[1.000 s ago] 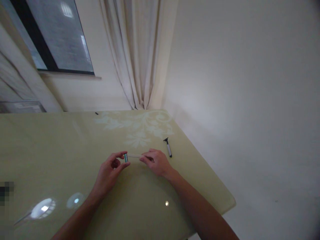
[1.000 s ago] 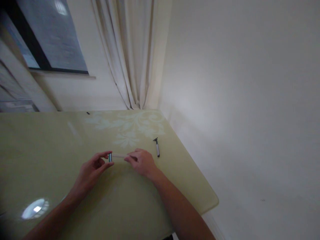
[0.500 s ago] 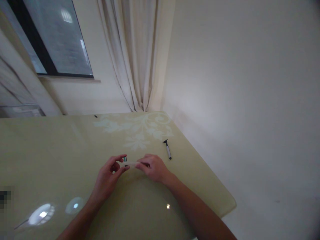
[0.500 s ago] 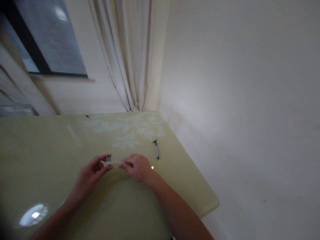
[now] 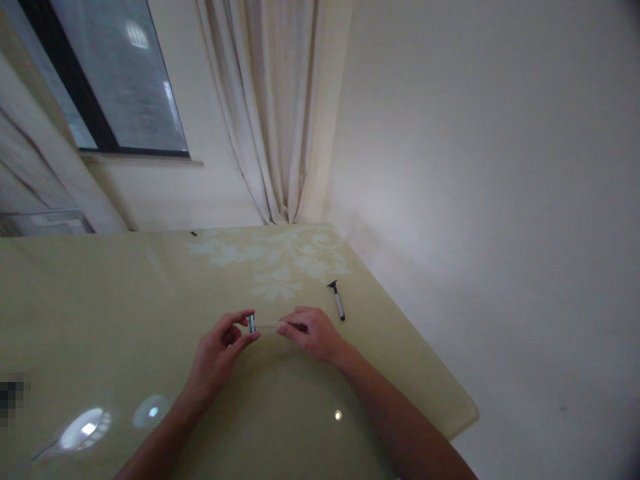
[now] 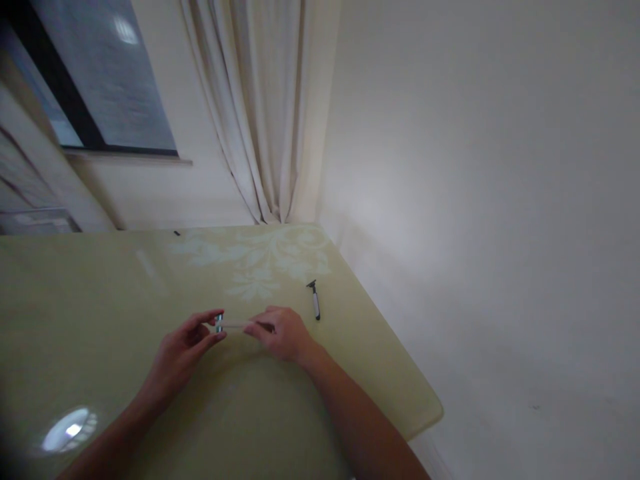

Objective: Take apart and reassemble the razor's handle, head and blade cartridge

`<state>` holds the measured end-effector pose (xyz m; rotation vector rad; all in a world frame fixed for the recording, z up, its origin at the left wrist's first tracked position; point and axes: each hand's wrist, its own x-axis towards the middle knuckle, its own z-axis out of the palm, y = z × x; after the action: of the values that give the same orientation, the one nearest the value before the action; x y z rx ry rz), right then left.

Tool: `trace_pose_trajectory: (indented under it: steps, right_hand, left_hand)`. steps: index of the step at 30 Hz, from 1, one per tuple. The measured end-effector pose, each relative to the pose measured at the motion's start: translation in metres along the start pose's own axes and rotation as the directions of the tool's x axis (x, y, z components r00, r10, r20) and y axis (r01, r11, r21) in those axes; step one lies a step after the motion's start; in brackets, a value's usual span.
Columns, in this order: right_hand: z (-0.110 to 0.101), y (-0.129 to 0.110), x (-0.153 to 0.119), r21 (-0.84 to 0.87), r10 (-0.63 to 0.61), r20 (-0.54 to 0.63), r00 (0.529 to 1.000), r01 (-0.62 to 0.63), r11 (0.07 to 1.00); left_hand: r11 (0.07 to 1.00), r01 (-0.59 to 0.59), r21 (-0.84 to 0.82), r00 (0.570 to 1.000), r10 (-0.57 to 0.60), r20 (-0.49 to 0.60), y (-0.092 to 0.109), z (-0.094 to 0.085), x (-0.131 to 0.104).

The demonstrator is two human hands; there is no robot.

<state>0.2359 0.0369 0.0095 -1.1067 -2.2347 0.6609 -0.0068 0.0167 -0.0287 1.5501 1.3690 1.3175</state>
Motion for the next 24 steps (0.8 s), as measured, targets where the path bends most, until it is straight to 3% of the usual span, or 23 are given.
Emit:
trace_pose_trajectory:
  steps: [11,16,20,24]
  right_hand:
    - [0.004,0.0,0.0,0.071,0.0,-0.001,1.0,0.0,0.997]
    - [0.001,-0.002,0.0,0.04,0.055,-0.064,0.996,-0.053,0.998]
    - [0.001,-0.002,-0.001,0.066,0.016,-0.025,1.0,-0.015,0.998]
    - [0.001,-0.001,-0.001,-0.001,0.053,-0.05,0.997,-0.053,0.999]
  left_hand:
    - [0.996,-0.062,0.063,0.998,0.062,0.003,0.012,0.006,-0.006]
    - [0.994,-0.093,0.063,0.996,0.093,0.005,0.008,0.007,-0.008]
    - [0.992,-0.098,0.083,0.995,0.097,0.009,0.005,0.006,-0.007]
    - [0.992,-0.098,0.08,0.995,0.097,0.018,0.005,0.006,-0.007]
